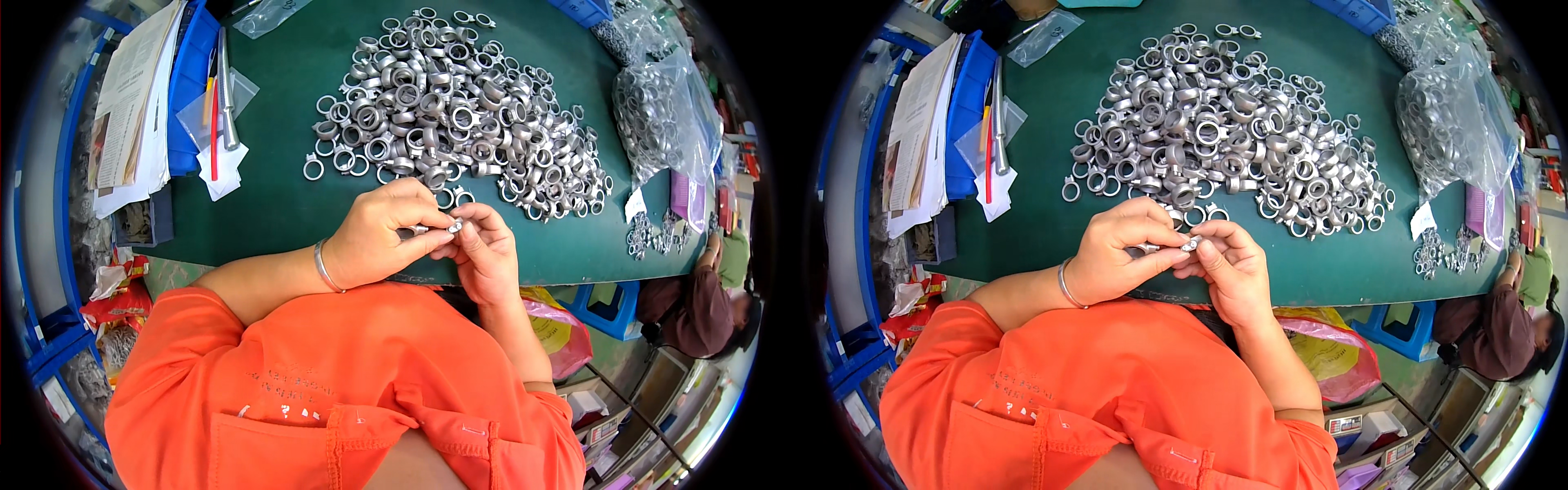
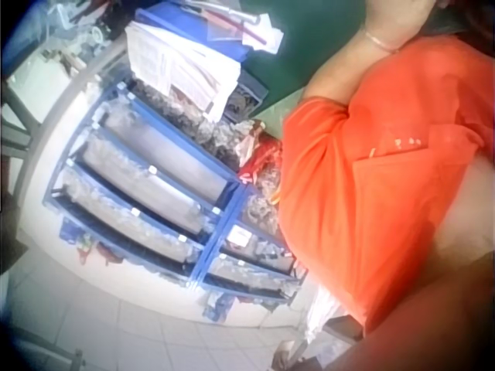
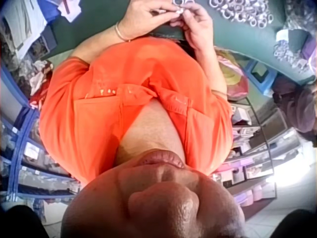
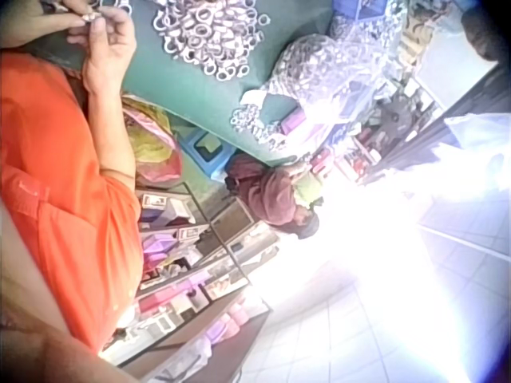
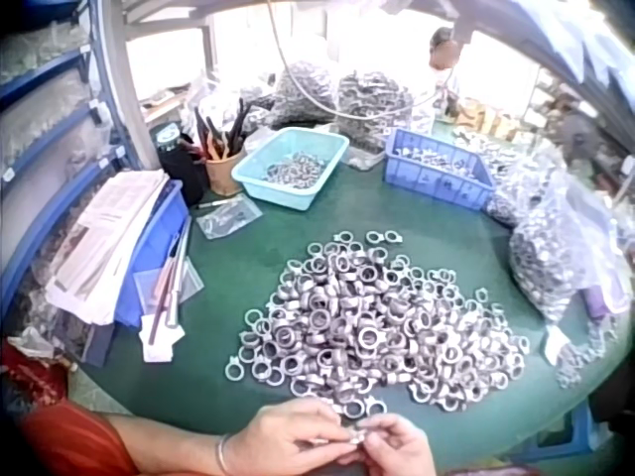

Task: The person picks up metal rings from a pile on a green table, rotates them by hand, and places them into a pink bag.

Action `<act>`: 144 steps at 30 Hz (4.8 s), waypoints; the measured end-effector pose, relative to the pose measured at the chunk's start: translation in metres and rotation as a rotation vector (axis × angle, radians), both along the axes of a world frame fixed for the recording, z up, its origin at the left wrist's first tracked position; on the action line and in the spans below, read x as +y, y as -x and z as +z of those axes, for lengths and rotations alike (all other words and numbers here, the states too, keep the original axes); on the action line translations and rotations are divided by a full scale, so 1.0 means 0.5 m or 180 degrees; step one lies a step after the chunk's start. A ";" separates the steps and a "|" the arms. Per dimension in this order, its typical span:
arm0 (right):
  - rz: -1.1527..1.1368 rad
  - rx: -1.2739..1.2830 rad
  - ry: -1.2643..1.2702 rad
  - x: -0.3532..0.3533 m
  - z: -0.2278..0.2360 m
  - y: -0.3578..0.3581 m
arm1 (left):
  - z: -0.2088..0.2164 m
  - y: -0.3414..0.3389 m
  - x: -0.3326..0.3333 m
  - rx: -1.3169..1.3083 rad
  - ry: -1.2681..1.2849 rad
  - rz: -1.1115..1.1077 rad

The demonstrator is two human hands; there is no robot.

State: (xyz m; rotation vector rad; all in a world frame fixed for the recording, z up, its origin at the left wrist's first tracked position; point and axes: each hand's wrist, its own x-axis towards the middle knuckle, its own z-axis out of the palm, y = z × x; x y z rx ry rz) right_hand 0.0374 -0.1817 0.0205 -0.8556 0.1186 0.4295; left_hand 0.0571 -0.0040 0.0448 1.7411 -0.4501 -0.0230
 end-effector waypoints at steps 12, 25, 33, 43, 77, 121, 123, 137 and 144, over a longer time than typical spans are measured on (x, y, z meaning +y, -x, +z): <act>-0.1380 -0.4061 0.3795 -0.069 0.108 -0.069 | 0.022 0.006 -0.005 0.1832 0.0835 -0.0067; -0.2892 -0.3706 0.5337 -0.284 0.242 -0.240 | 0.022 0.023 0.003 0.2062 0.0949 0.0242; 0.0545 -0.3803 0.4926 -0.047 0.026 -0.083 | 0.020 0.017 0.014 0.2239 0.1208 0.0176; 0.0148 -0.2185 0.2626 -0.033 0.043 -0.033 | 0.025 0.006 -0.006 0.2477 0.0819 -0.0009; 0.0417 -0.1877 0.2758 0.036 0.046 -0.026 | -0.029 0.028 0.055 0.2229 0.1615 -0.0288; -0.0145 -0.1588 0.0620 -0.001 0.018 -0.015 | 0.006 0.005 -0.001 0.0827 0.0892 0.0633; -0.0157 -0.0927 -0.0116 0.010 0.021 -0.008 | 0.014 -0.013 -0.009 -0.0197 0.0745 0.0746; -0.2283 0.0583 -0.2015 -0.232 -0.003 0.140 | 0.045 -0.048 -0.078 -0.0752 0.0000 -0.0524; -0.4526 0.2174 0.0105 -0.406 -0.197 0.377 | 0.031 -0.037 -0.078 0.0036 0.0327 -0.0570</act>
